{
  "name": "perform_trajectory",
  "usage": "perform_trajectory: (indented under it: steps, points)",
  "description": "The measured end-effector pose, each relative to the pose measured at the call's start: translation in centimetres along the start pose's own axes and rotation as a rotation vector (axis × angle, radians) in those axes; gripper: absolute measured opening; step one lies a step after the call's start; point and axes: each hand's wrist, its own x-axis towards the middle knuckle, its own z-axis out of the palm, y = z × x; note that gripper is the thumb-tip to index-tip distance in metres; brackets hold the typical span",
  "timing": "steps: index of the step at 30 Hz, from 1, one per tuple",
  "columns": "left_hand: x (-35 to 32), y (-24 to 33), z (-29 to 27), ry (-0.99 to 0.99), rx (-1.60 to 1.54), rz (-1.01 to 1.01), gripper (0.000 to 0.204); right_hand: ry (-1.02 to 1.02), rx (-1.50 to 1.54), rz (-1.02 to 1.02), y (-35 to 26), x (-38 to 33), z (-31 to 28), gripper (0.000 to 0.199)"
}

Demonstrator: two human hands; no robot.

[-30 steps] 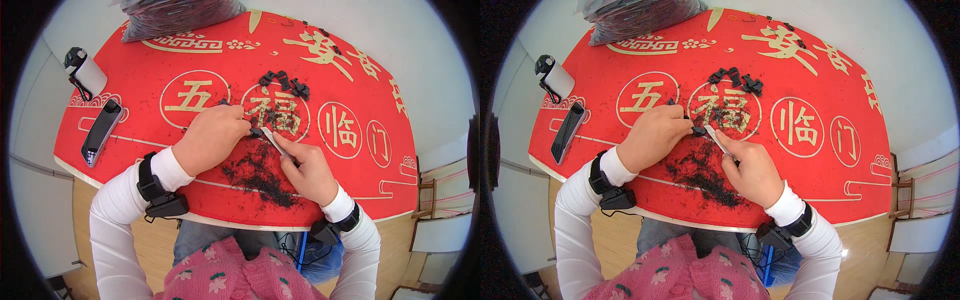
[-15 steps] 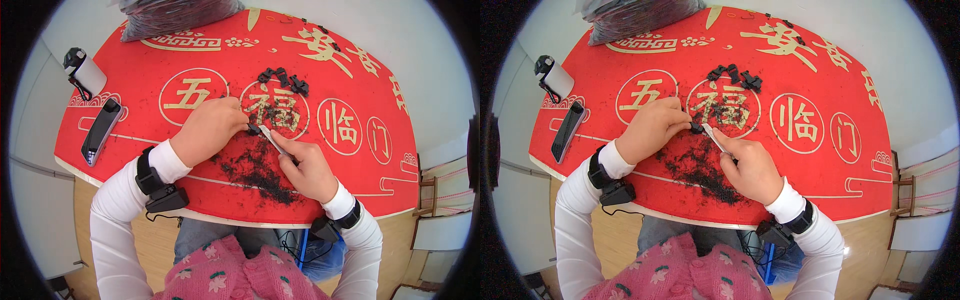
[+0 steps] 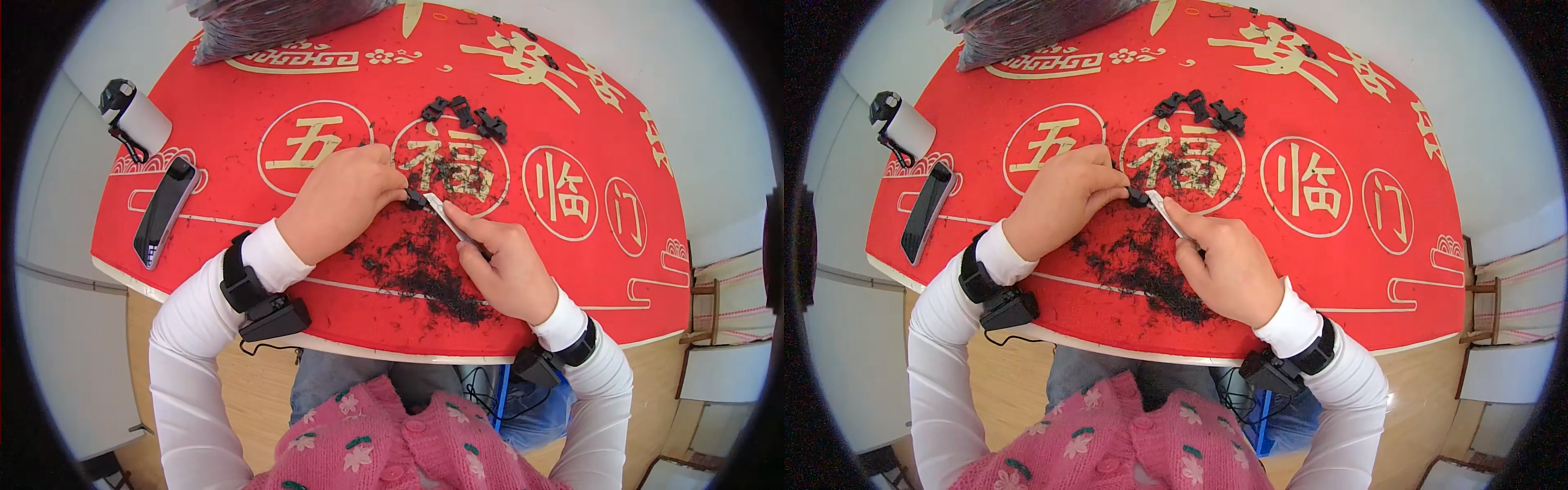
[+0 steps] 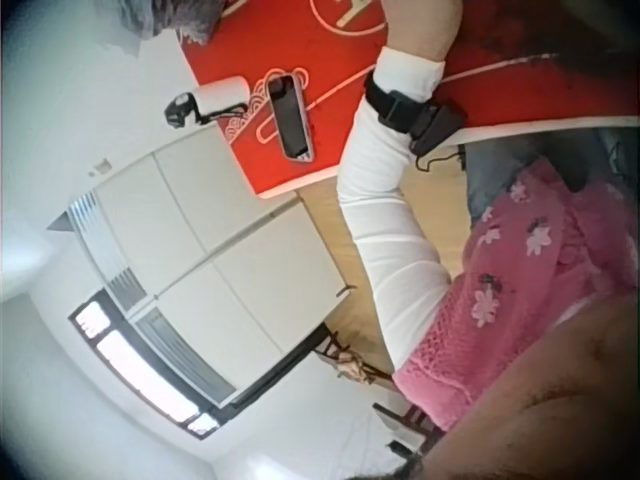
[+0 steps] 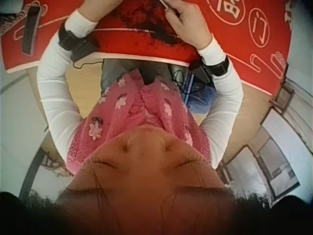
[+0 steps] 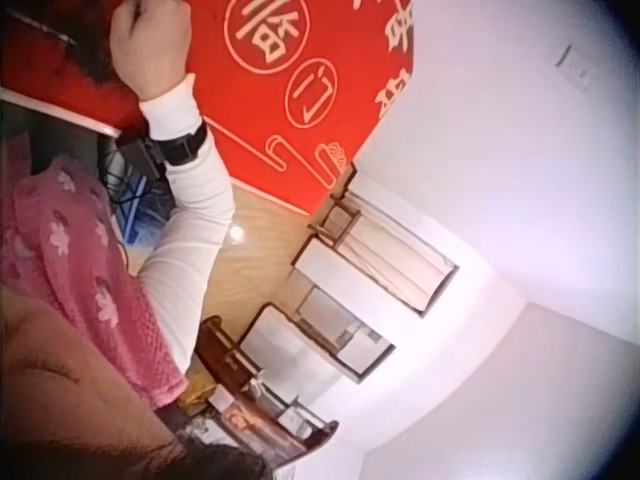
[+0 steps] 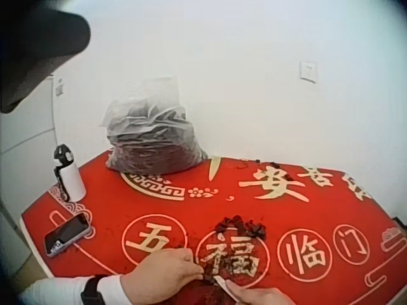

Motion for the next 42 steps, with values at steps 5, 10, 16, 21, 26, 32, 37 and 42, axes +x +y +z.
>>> perform_trajectory:
  steps: [5, 10, 16, 21, 26, 32, 37, 42]
  points:
    - [-0.3, 0.8, 0.2, -0.003, 0.038, -0.024, 0.010, -0.018, -0.050, 0.025, -0.5, 0.0, -0.2, 0.042]
    - [-0.4, 1.1, 0.1, -0.039, 0.095, -0.058, 0.012, -0.005, -0.003, 0.002, 0.0, -0.1, 0.2, 0.043]
    - [-0.2, 0.9, 0.0, -0.026, 0.062, -0.065, 0.012, 0.024, -0.002, -0.047, 0.2, -0.1, 0.4, 0.043]
    - [-0.4, 1.0, 0.1, -0.010, 0.053, -0.048, 0.012, 0.054, 0.023, -0.008, 0.2, -0.1, 0.3, 0.044]
    - [-0.4, 1.3, 0.0, -0.034, 0.074, -0.057, 0.011, 0.052, 0.015, 0.015, 0.0, -0.1, 0.0, 0.044]
    - [-0.4, 1.6, -0.2, -0.040, 0.068, -0.068, 0.016, 0.145, 0.080, 0.020, 1.1, 0.0, 0.1, 0.044]
    - [-1.0, 1.2, -0.6, -0.005, -0.063, -0.127, 0.021, 0.162, 0.149, 0.098, 1.0, 0.2, -0.3, 0.045]
    - [-1.1, 1.1, -0.9, -0.073, -0.101, -0.198, 0.025, 0.164, 0.145, 0.063, 1.3, 0.2, -0.3, 0.045]
